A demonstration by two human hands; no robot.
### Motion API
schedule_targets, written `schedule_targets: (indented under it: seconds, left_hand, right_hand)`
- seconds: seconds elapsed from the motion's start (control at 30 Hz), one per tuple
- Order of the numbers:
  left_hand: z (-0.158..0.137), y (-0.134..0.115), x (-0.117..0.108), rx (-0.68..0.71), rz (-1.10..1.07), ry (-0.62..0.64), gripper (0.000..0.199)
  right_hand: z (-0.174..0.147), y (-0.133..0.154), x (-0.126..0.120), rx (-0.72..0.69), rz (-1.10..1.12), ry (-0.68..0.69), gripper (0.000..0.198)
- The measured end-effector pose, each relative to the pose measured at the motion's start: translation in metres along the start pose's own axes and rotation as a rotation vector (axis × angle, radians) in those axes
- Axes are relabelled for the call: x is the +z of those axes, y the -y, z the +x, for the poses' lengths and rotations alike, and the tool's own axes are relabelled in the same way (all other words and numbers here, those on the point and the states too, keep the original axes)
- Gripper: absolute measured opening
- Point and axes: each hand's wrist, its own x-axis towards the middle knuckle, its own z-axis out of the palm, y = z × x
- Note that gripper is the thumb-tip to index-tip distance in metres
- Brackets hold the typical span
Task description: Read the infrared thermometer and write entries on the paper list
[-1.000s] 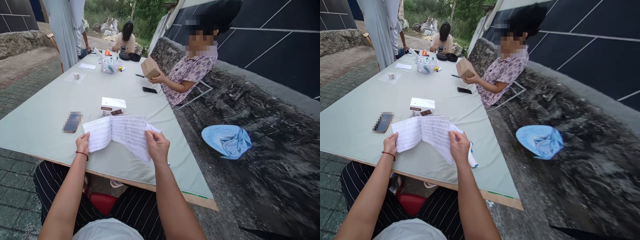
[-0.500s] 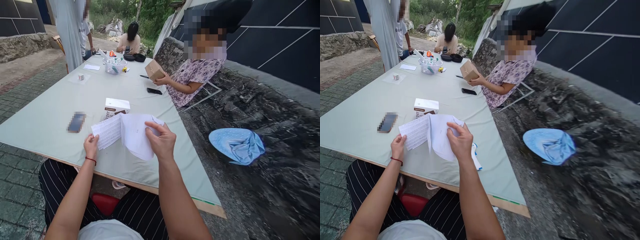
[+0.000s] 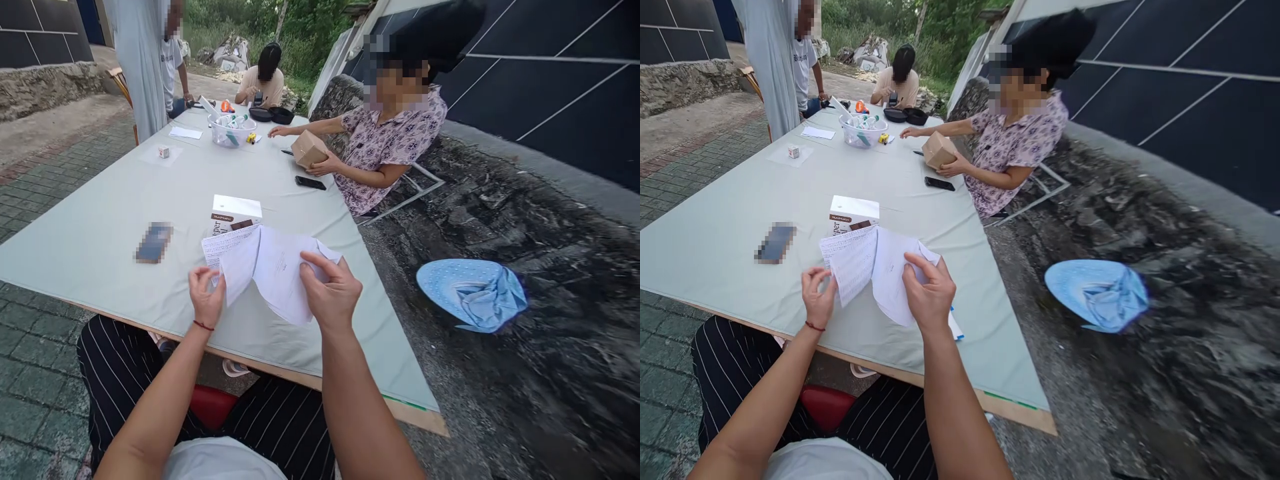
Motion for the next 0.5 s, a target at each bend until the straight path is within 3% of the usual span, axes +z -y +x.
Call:
schedule_targets:
  seconds: [0.07, 0.1, 0.13, 0.33, 0.4, 0.5]
  left_hand:
    - [0.02, 0.012, 0.003, -0.308, -0.152, -0.051, 0.066]
    - [0.029, 0.017, 0.006, -0.455, -0.272, -0.01, 0.075]
    - [0.036, 0.02, 0.009, -0.495, -0.313, 0.031, 0.079]
    - [0.045, 0.022, 0.03, -0.534, -0.395, 0.205, 0.103]
    - [0.036, 0.018, 0.036, -0.557, -0.423, 0.256, 0.094]
    - [0.007, 0.004, 0.043, -0.54, -0.413, 0.384, 0.063]
  right_hand:
    - [0.0, -0.001, -0.001, -0.024, -0.005, 0.023, 0.023]
    - [0.0, -0.001, -0.001, -0.039, -0.012, 0.037, 0.023]
    - [0.0, -0.002, -0.001, -0.055, -0.023, 0.05, 0.023]
    - [-0.002, 0.0, -0.005, -0.264, -0.148, 0.183, 0.033]
    - [-0.009, 0.004, -0.005, -0.369, -0.18, 0.268, 0.038]
    - [-0.031, 0.016, -0.002, -0.494, -0.172, 0.442, 0.04]
